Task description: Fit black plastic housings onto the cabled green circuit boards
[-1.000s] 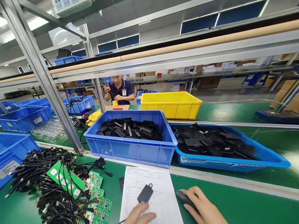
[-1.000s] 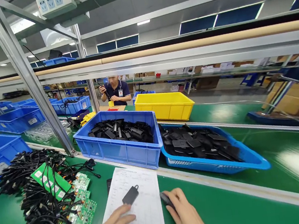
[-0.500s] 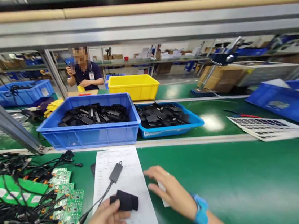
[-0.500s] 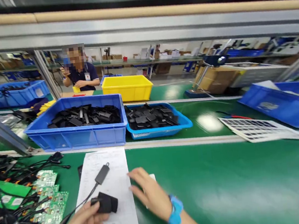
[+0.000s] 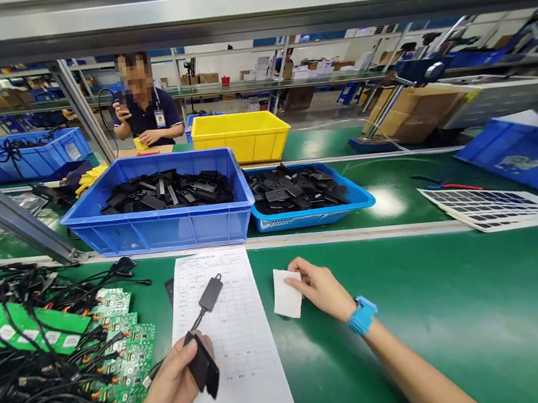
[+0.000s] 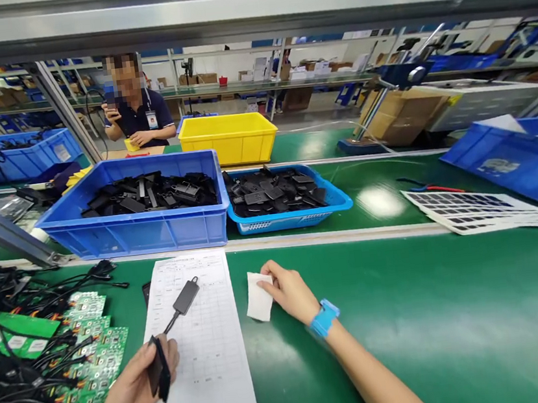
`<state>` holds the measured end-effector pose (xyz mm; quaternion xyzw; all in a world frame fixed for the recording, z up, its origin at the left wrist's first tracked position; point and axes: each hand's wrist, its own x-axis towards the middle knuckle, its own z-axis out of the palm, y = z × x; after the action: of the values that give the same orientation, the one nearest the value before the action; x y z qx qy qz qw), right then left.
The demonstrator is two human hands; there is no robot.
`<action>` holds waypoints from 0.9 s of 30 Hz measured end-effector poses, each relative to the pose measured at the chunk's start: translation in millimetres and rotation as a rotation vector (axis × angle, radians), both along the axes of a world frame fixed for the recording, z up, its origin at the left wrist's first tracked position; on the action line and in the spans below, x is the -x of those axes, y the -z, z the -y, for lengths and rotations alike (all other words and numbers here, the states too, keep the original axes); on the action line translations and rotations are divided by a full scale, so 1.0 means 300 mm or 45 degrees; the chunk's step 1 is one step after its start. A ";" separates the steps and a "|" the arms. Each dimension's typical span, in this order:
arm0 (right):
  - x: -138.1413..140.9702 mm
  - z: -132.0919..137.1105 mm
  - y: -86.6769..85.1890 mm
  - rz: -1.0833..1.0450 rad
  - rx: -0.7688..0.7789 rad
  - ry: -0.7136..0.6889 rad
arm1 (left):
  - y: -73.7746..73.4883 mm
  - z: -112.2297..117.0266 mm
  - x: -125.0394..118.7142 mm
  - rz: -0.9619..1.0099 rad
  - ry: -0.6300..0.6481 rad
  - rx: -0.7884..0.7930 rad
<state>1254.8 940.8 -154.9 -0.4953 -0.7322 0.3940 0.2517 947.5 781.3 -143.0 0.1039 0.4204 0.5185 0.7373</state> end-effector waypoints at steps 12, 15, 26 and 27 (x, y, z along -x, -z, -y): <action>0.228 -0.150 0.113 0.004 -0.027 -0.063 | 0.001 -0.006 -0.007 -0.805 0.037 -0.269; 0.277 -0.132 0.137 0.016 -0.073 -0.088 | 0.004 -0.015 0.012 -1.531 0.100 -0.566; 0.264 -0.036 0.101 0.035 -0.168 -0.231 | 0.031 -0.041 0.006 -1.953 0.530 -0.498; 0.250 -0.022 0.097 0.062 -0.216 -0.238 | 0.029 -0.042 0.005 -1.969 0.543 -0.499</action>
<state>1179.9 947.3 -184.0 -0.4112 -0.8117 0.3403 0.2371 946.1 794.0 -151.6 0.6358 0.6823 0.2136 0.2908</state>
